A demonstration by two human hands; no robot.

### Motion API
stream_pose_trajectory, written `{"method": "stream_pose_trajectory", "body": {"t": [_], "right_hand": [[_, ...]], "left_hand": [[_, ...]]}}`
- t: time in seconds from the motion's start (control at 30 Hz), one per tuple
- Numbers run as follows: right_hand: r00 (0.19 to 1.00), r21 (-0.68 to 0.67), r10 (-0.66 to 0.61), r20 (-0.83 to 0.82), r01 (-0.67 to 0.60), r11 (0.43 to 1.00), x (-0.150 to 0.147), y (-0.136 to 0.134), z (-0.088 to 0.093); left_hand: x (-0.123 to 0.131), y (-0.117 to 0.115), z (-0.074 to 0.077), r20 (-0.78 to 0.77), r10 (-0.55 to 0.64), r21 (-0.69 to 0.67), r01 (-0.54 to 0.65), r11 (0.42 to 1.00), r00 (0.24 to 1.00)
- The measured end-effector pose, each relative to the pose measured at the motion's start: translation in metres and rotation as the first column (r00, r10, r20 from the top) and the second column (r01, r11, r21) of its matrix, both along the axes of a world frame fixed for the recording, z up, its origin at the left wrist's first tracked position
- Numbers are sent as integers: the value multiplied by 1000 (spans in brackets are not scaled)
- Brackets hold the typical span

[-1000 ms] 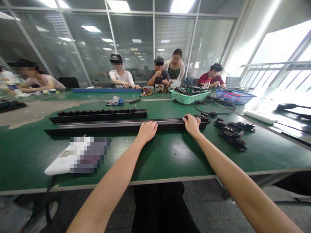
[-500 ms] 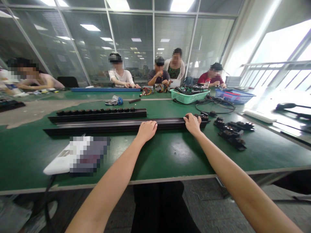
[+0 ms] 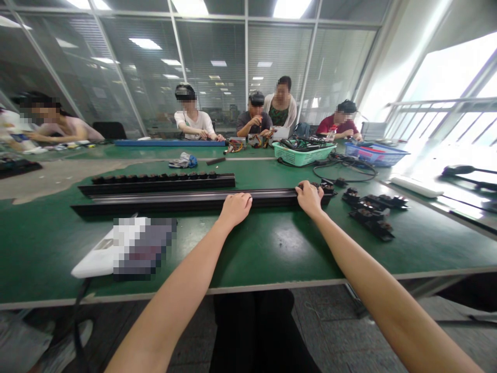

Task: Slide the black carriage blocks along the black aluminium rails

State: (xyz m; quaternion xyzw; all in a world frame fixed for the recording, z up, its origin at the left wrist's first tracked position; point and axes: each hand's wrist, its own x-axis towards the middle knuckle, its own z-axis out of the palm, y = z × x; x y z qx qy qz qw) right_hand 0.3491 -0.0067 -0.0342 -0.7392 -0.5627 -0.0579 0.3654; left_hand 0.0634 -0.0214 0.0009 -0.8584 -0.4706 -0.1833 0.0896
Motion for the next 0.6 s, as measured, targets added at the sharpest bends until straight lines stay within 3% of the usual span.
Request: {"method": "stream_pose_trajectory", "body": {"t": [0.6], "right_hand": [[997, -79, -69, -29, 67, 995, 5, -8, 9]], "left_hand": [[0, 2, -2, -7, 8, -1, -8, 1000, 1000]]}}
